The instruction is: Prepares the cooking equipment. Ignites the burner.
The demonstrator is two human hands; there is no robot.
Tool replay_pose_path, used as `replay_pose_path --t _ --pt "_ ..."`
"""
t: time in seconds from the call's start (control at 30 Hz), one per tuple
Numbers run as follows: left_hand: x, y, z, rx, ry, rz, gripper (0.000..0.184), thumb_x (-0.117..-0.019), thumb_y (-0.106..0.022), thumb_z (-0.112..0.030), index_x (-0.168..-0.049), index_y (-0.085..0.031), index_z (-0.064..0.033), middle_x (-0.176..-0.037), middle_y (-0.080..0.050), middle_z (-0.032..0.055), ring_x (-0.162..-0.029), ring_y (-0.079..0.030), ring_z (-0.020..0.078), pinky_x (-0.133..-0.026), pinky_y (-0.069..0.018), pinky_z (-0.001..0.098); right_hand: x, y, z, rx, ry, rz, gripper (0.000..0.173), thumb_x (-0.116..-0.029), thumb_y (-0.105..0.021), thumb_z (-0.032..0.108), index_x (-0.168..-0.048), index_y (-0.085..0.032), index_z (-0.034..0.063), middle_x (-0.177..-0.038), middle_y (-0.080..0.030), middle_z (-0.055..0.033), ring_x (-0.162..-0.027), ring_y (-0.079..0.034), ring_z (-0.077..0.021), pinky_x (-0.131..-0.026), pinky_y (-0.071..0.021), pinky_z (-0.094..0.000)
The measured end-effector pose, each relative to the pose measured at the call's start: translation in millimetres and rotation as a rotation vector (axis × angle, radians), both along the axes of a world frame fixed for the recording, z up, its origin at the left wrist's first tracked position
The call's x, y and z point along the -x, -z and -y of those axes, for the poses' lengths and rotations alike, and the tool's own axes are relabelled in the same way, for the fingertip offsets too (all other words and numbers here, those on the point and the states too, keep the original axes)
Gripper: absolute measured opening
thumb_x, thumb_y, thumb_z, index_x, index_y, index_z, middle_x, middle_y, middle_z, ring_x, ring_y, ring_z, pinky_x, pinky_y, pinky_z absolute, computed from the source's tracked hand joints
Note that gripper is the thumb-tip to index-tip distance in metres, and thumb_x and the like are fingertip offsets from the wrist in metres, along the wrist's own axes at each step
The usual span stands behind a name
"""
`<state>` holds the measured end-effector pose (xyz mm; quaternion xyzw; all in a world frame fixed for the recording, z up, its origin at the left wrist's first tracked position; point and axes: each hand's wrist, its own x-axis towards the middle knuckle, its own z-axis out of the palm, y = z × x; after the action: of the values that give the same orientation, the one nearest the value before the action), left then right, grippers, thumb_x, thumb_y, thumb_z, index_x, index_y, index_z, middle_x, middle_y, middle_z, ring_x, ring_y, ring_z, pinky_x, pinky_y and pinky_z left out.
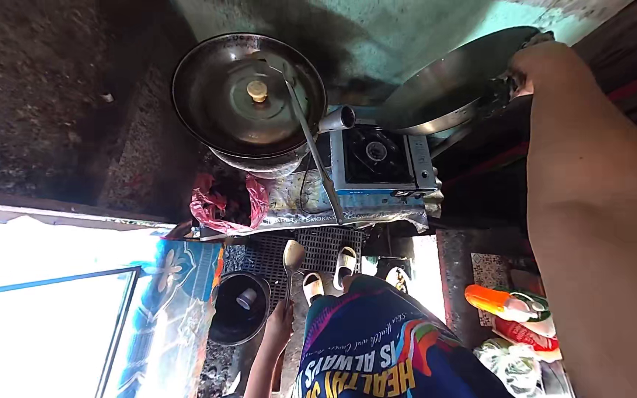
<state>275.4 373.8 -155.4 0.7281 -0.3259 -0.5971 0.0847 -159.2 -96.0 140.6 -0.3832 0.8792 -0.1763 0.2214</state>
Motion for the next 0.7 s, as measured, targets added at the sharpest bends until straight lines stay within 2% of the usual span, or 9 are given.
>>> replay_pose_path --t 0.07,0.17,0.27,0.33,0.4,0.5,0.6,0.7 --pt "-5.6 -0.3 2.9 0.007 0.025 0.006 0.033 -0.1119 -0.042 -0.019 -0.135 -0.053 0.0016 -0.084 -0.06 0.0137 -0.063 -0.059 0.0202 -0.063 -0.0544 0.0377 7.1 9.3 -22.1 0.066 0.065 0.117 0.05 -0.0998 -0.052 0.011 -0.148 -0.042 0.0028 -0.135 -0.052 -0.0214 -0.113 -0.058 -0.0309 -0.088 -0.0522 -0.0508" --pt "-13.5 -1.5 8.8 0.016 0.054 0.024 0.032 -0.112 -0.042 -0.019 -0.134 -0.053 0.0019 -0.085 -0.06 0.0146 -0.063 -0.06 0.0214 -0.063 -0.0551 0.0389 18.2 44.2 -57.5 0.157 0.128 0.302 0.051 -0.0984 -0.055 0.016 -0.147 -0.043 0.0084 -0.128 -0.055 -0.0167 -0.105 -0.058 -0.0276 -0.084 -0.0526 -0.0487" --pt "-21.5 -4.3 11.3 0.024 0.121 0.057 0.032 -0.112 -0.042 -0.02 -0.133 -0.054 0.0015 -0.085 -0.061 0.0153 -0.067 -0.061 0.0239 -0.066 -0.0551 0.0421 9.0 95.0 -94.1 0.201 0.199 0.468 0.046 -0.0984 -0.057 0.021 -0.141 -0.05 0.0056 -0.12 -0.059 -0.0132 -0.099 -0.06 -0.0231 -0.082 -0.0534 -0.0443" --pt "-24.2 -7.8 10.7 0.048 0.163 0.086 0.033 -0.112 -0.041 -0.02 -0.134 -0.054 0.0007 -0.086 -0.061 0.0153 -0.067 -0.061 0.0239 -0.066 -0.0547 0.0418 -5.2 125.0 -113.2 0.219 0.234 0.55 0.046 -0.0989 -0.058 0.023 -0.14 -0.049 0.005 -0.115 -0.059 -0.0119 -0.094 -0.059 -0.0207 -0.08 -0.0524 -0.0416" --pt "-26.1 -14.6 10.9 0.034 0.206 0.111 0.036 -0.1121 -0.04 -0.021 -0.138 -0.053 0.0007 -0.092 -0.064 0.0188 -0.072 -0.064 0.0279 -0.071 -0.0563 0.046 -20.8 148.2 -128.7 0.226 0.256 0.588 0.044 -0.0992 -0.059 0.024 -0.138 -0.05 0.0053 -0.109 -0.059 -0.0099 -0.087 -0.06 -0.0174 -0.075 -0.0521 -0.0377" --pt "-28.0 -20.9 6.4 0.059 0.236 0.132 0.035 -0.1119 -0.04 -0.021 -0.136 -0.054 0.0013 -0.093 -0.065 0.0185 -0.073 -0.065 0.0277 -0.073 -0.0563 0.0459 -33.4 171.2 -143.4 0.218 0.268 0.618 0.041 -0.0984 -0.061 0.024 -0.134 -0.051 0.0052 -0.103 -0.057 -0.0087 -0.081 -0.057 -0.0157 -0.068 -0.0501 -0.0356" --pt "-24.1 -27.8 1.8 0.083 0.228 0.123 0.034 -0.1117 -0.041 -0.02 -0.135 -0.055 0.0007 -0.089 -0.063 0.0164 -0.07 -0.063 0.0251 -0.07 -0.0559 0.0432 -34.0 185.5 -152.1 0.233 0.279 0.66 0.033 -0.0986 -0.06 0.024 -0.126 -0.054 0.0061 -0.096 -0.056 -0.0062 -0.073 -0.055 -0.0135 -0.063 -0.0488 -0.0328" --pt "-16.6 -37.1 0.9 0.083 0.22 0.085 0.033 -0.1116 -0.041 -0.018 -0.135 -0.054 0.001 -0.086 -0.061 0.0141 -0.066 -0.061 0.0215 -0.066 -0.0549 0.0391 -34.2 194.8 -159.4 0.245 0.29 0.712 0.03 -0.0994 -0.059 0.022 -0.125 -0.054 0.0058 -0.094 -0.057 -0.0059 -0.074 -0.057 -0.0138 -0.066 -0.0507 -0.0331"
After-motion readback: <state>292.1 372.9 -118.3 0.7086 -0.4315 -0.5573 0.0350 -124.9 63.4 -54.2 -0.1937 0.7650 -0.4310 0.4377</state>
